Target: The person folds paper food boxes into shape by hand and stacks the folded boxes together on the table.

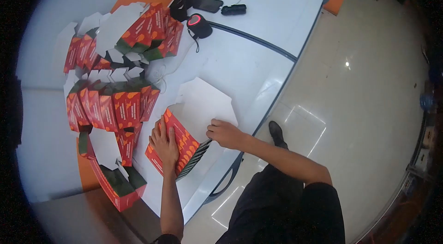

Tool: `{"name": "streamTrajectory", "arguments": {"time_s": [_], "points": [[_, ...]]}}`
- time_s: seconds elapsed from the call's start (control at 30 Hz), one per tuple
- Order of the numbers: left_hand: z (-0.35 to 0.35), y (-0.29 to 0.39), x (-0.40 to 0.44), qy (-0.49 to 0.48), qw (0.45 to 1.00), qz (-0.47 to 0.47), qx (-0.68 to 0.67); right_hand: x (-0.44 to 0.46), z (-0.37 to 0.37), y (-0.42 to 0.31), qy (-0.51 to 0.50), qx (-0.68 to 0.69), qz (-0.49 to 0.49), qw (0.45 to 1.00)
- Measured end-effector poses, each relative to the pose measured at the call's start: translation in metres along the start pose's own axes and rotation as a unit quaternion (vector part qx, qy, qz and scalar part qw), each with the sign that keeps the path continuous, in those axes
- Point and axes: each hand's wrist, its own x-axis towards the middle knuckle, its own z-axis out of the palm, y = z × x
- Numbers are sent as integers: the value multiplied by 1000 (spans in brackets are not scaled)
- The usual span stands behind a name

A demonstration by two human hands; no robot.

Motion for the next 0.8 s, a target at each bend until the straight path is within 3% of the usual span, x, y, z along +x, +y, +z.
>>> {"name": "streamTrajectory", "arguments": {"time_s": [0.23, 0.33, 0.43, 0.53, 0.63, 0.8], "points": [[-5, 5, 1, -24, 999, -32, 5, -15, 21, -15, -5, 177, 74, 981], [-7, 8, 0, -19, 999, -47, 1, -12, -18, -35, -7, 275, 145, 950], [3, 5, 2, -2, 998, -68, -3, -4, -37, -59, 73, 246, 157, 954], [-36, 17, 7, -143, 981, -133, -15, 4, -20, -50, 189, 293, 196, 917], [-68, -9, 8, -245, 939, -117, -213, 12, -25, -28, 212, 353, 239, 879], [-5, -48, 11, -59, 894, 43, -441, 25, -32, -12, 189, 450, 241, 839]]}}
